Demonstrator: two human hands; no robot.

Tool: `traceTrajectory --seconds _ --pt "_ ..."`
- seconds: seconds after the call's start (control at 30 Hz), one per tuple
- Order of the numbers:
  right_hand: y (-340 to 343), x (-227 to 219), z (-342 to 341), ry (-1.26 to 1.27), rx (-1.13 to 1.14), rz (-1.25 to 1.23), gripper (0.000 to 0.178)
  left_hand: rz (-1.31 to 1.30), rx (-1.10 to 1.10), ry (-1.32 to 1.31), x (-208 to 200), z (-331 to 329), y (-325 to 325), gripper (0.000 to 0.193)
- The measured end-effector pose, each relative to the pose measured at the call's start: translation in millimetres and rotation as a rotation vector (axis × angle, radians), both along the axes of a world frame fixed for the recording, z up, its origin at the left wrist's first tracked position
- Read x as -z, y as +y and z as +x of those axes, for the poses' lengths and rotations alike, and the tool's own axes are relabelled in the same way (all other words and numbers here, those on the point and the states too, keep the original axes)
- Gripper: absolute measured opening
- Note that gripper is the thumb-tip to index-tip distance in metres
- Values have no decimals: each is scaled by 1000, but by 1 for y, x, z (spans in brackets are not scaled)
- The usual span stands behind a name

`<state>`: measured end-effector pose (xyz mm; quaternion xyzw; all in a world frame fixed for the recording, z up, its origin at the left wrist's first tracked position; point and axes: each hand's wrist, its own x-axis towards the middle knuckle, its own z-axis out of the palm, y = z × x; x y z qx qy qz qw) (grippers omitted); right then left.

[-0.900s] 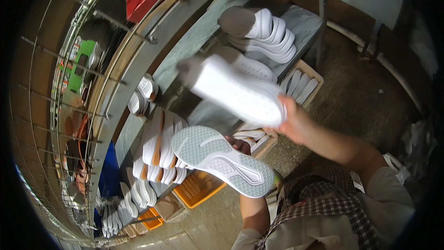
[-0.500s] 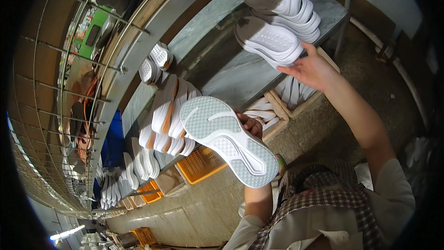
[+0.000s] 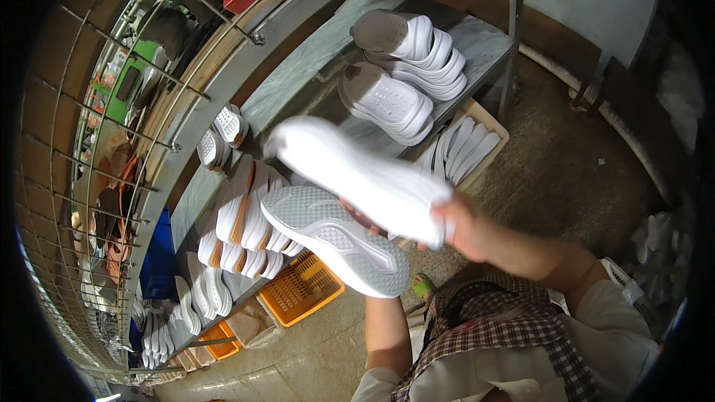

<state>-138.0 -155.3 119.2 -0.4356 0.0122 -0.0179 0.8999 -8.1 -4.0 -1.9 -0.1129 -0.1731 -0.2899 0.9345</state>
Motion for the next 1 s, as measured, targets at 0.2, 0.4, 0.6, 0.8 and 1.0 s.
traceTrajectory --seconds 0.2,0.4,0.6,0.8,1.0 --pt "-77 -42 96 276 256 -8 66 -88 100 67 -22 -1 10 68" --pt "-109 -31 134 440 214 -241 72 -103 131 -86 -33 2 15 88" --pt "-129 -25 140 362 281 -773 65 -117 172 -61 -33 4 17 89" --pt "-114 -19 113 210 590 -1238 55 -80 219 -84 -42 4 9 84" --pt "-124 11 102 -32 651 -1092 41 354 214 46 -102 48 -13 49"
